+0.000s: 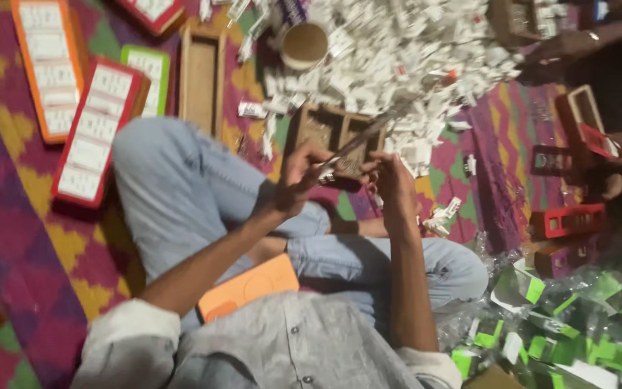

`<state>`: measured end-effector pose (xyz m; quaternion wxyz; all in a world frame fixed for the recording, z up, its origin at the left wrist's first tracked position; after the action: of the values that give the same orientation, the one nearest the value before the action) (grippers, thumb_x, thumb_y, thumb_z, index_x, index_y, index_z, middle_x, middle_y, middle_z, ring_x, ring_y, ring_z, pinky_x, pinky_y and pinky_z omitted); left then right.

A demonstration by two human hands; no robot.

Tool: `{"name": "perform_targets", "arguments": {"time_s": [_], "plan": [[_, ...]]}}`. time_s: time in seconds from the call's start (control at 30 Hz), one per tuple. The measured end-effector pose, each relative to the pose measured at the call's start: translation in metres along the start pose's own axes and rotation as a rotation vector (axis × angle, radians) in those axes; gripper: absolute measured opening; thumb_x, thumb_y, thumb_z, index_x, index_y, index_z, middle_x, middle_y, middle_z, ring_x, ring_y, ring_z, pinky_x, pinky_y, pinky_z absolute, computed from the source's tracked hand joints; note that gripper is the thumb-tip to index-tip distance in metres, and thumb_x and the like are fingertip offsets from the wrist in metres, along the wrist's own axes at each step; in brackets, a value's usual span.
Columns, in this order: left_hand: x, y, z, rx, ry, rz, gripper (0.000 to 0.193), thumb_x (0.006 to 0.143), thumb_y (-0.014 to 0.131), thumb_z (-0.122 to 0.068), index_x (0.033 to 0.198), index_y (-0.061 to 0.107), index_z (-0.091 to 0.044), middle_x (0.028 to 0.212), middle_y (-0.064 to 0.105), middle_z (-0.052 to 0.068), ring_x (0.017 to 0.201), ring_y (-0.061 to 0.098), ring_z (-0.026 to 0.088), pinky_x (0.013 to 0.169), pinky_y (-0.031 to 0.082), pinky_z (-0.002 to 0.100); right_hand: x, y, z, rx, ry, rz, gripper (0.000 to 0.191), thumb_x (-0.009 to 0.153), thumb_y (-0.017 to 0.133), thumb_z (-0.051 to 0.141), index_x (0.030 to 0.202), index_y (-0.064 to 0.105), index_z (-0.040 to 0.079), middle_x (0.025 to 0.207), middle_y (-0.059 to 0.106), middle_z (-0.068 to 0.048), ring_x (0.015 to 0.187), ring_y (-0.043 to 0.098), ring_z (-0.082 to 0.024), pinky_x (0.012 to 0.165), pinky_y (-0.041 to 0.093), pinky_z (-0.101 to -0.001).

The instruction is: The person sits on the floor and assembles electrical sockets into a purple multi-gang frame. They insert white socket modules into the frame, pick up screws from a wooden box, and tighten them by hand to secure the modules. The person repeats this process for multiple sockets within the same frame.

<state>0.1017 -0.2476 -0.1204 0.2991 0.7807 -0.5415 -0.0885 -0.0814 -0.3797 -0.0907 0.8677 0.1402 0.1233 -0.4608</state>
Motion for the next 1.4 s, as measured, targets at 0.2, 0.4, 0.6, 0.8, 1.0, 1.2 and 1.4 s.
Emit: {"name": "perform_targets", "arguments": {"time_s": [0.2, 0.4, 0.6, 0.8, 1.0, 1.2, 1.4], "plan": [[-0.017, 0.032, -0.03, 0.009, -0.012, 0.127, 0.076, 0.092, 0.061, -0.074, 0.119, 0.061, -0.002, 0.107, 0.06, 0.004, 0.099, 0.059, 0.012, 0.086, 0.049, 0.028, 0.035, 0.081, -0.007, -0.52, -0.198, 0.216, 0.033, 0.104, 0.064, 0.03, 0.121, 0.068, 0.002, 0.108, 0.071, -0.007, 0.095, 0.065, -0.013, 0.081, 0.052, -0.0289], [-0.021, 0.039, -0.065, -0.085, 0.085, 0.178, 0.073, 0.095, 0.065, -0.071, 0.119, 0.058, -0.002, 0.118, 0.065, 0.011, 0.115, 0.064, 0.017, 0.105, 0.049, 0.033, 0.137, 0.209, 0.006, -0.946, -0.478, 0.243, 0.021, 0.104, 0.068, 0.02, 0.115, 0.073, 0.003, 0.105, 0.075, -0.012, 0.092, 0.073, -0.022, 0.081, 0.054, -0.0329], [-0.018, 0.013, -0.107, -0.14, 0.099, 0.144, 0.071, 0.093, 0.074, -0.06, 0.124, 0.05, -0.001, 0.137, 0.058, 0.016, 0.126, 0.058, 0.018, 0.113, 0.048, 0.034, 0.208, 0.299, 0.026, -1.097, -0.955, 0.216, 0.034, 0.091, 0.066, 0.002, 0.124, 0.068, 0.002, 0.112, 0.066, -0.019, 0.104, 0.06, -0.039, 0.091, 0.049, -0.0456], [-0.002, 0.002, -0.109, -0.415, 0.03, 0.035, 0.068, 0.093, 0.076, -0.058, 0.122, 0.046, -0.004, 0.134, 0.061, 0.018, 0.113, 0.061, 0.016, 0.098, 0.049, 0.031, 0.227, 0.32, 0.019, -1.125, -0.912, 0.03, 0.031, 0.09, 0.069, 0.005, 0.12, 0.075, 0.006, 0.103, 0.065, -0.017, 0.096, 0.061, -0.036, 0.084, 0.05, -0.044], [-0.008, 0.002, -0.102, -0.273, 0.034, 0.041, 0.07, 0.095, 0.072, -0.063, 0.122, 0.047, -0.003, 0.131, 0.062, 0.02, 0.119, 0.064, 0.018, 0.104, 0.052, 0.031, 0.236, 0.319, 0.016, -1.069, -0.771, -0.054, 0.011, 0.089, 0.078, 0.016, 0.099, 0.08, 0.01, 0.098, 0.069, -0.013, 0.095, 0.065, -0.032, 0.085, 0.052, -0.0416], [-0.005, 0.002, -0.108, -0.283, 0.055, 0.015, 0.071, 0.096, 0.069, -0.066, 0.122, 0.048, -0.003, 0.127, 0.063, 0.018, 0.116, 0.064, 0.017, 0.103, 0.052, 0.031, 0.237, 0.325, 0.022, -1.13, -0.875, -0.057, 0.011, 0.088, 0.079, 0.013, 0.09, 0.071, 0.005, 0.094, 0.066, -0.017, 0.092, 0.06, -0.039, 0.082, 0.047, -0.0476], [-0.009, -0.009, -0.083, -0.199, 0.161, -0.051, 0.077, 0.097, 0.062, -0.072, 0.123, 0.049, 0.0, 0.132, 0.06, 0.017, 0.119, 0.059, 0.017, 0.105, 0.049, 0.032, 0.218, 0.319, 0.032, -0.937, -0.919, 0.038, 0.017, 0.091, 0.07, 0.003, 0.107, 0.062, 0.0, 0.102, 0.06, -0.02, 0.097, 0.059, -0.039, 0.084, 0.046, -0.0453]]}}
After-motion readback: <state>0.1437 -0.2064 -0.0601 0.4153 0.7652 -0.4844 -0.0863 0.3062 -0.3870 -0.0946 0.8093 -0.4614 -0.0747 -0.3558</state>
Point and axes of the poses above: each hand's wrist, its own x-axis towards the middle knuckle, its own y-axis out of the palm, z = x × y, the point moved 3 cm from there along x, towards the middle knuckle
